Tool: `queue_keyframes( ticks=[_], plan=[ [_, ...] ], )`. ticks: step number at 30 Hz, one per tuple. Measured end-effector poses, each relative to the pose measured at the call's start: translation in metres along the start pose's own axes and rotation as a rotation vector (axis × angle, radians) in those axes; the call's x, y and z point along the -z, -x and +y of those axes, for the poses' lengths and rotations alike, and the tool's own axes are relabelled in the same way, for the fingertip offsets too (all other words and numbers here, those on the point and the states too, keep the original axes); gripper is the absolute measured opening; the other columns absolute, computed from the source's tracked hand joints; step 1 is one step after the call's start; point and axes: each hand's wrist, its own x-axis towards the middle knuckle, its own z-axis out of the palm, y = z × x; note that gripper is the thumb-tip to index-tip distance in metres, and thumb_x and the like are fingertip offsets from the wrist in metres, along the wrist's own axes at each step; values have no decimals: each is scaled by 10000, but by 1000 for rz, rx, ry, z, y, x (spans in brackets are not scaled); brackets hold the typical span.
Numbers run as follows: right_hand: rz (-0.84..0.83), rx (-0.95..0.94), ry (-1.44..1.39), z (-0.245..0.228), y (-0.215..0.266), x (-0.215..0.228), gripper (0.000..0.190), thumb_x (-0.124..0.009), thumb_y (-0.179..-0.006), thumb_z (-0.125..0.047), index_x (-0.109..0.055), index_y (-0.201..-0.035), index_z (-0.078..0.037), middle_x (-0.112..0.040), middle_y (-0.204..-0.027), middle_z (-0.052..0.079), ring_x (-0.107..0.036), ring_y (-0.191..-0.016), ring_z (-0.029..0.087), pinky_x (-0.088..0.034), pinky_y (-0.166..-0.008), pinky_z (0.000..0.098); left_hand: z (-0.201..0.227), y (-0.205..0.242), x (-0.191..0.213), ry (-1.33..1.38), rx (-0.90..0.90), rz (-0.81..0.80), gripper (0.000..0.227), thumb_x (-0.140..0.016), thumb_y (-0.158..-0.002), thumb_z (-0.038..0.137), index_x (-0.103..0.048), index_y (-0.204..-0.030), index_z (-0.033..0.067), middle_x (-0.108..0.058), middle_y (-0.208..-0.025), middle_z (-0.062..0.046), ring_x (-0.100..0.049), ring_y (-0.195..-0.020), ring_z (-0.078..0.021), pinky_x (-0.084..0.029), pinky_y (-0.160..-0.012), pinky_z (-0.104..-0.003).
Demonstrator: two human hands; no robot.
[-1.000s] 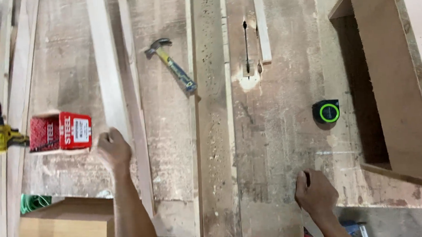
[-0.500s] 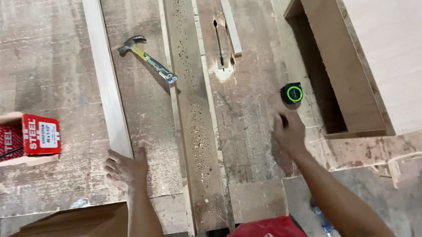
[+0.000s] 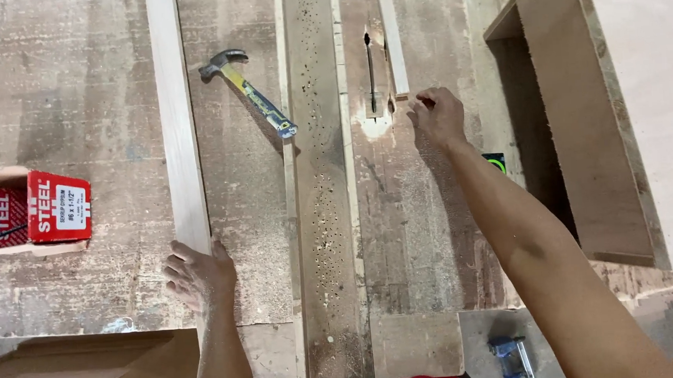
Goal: The person is performing woodworking tasks including measuring wood planks with a tape measure, hammering pieces, and organizing materials on a workbench.
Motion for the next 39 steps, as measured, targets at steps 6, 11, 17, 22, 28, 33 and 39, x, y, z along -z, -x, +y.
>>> queue_keyframes(
  ticks=[6,11,17,22,28,33,39],
  plan=[
    [75,-11,43,-31,-6,-3,253,-914,-825,-172,-743,-961,-45,-645,-809,134,-725,-783,309,-595,-714,415,3,-1,3,14,-8,12,760,-791,-841,472,-546,-1356,-31,-619,-1008,-196,-633,-978,-388,-508,-766,-470],
    [85,-114,107,-36,-11,-9,312,-934,-802,-324,-732,-922,-117,-639,-766,58,-734,-781,251,-593,-712,390,1,-2,-4,22,-3,13,765,-800,-831,459,-543,-1360,-31,-608,-999,-196,-631,-971,-383,-508,-760,-471],
    [6,-183,159,-55,-16,-9,307,-895,-843,-336,-728,-949,-101,-640,-804,77,-723,-824,299,-581,-738,423,1,-3,-6,37,6,12,751,-788,-832,445,-536,-1356,-30,-612,-975,-195,-640,-935,-389,-494,-747,-476],
    [-3,-198,284,-29,-7,-3,276,-818,-907,-323,-694,-940,-78,-612,-825,108,-703,-836,337,-554,-741,446,-1,-5,-7,12,-5,15,780,-783,-821,494,-547,-1352,-26,-616,-972,-183,-646,-940,-376,-502,-747,-462],
    [-346,-360,532,-103,150,107,371,-703,-919,-311,-712,-1008,48,-689,-923,260,-700,-955,475,-540,-838,577,1,-5,8,32,21,-81,789,-750,-857,502,-509,-1392,-26,-622,-1023,-202,-626,-993,-378,-486,-791,-455],
    [-605,-825,602,-166,257,150,419,-577,-896,-455,-684,-871,-51,-730,-918,117,-691,-892,334,-514,-783,457,-6,-20,-22,52,169,-526,892,-340,-1035,682,-170,-1616,28,-388,-1537,-332,-397,-1397,-485,-397,-1087,-611],
    [-470,-728,526,-136,289,143,588,-596,-947,-578,-598,-1069,-3,-662,-975,179,-642,-849,367,-497,-705,498,-21,-47,-1,223,136,-665,652,-611,-999,347,-269,-1455,31,-520,-1348,-279,-537,-1171,-406,-581,-807,-531]
  ],
)
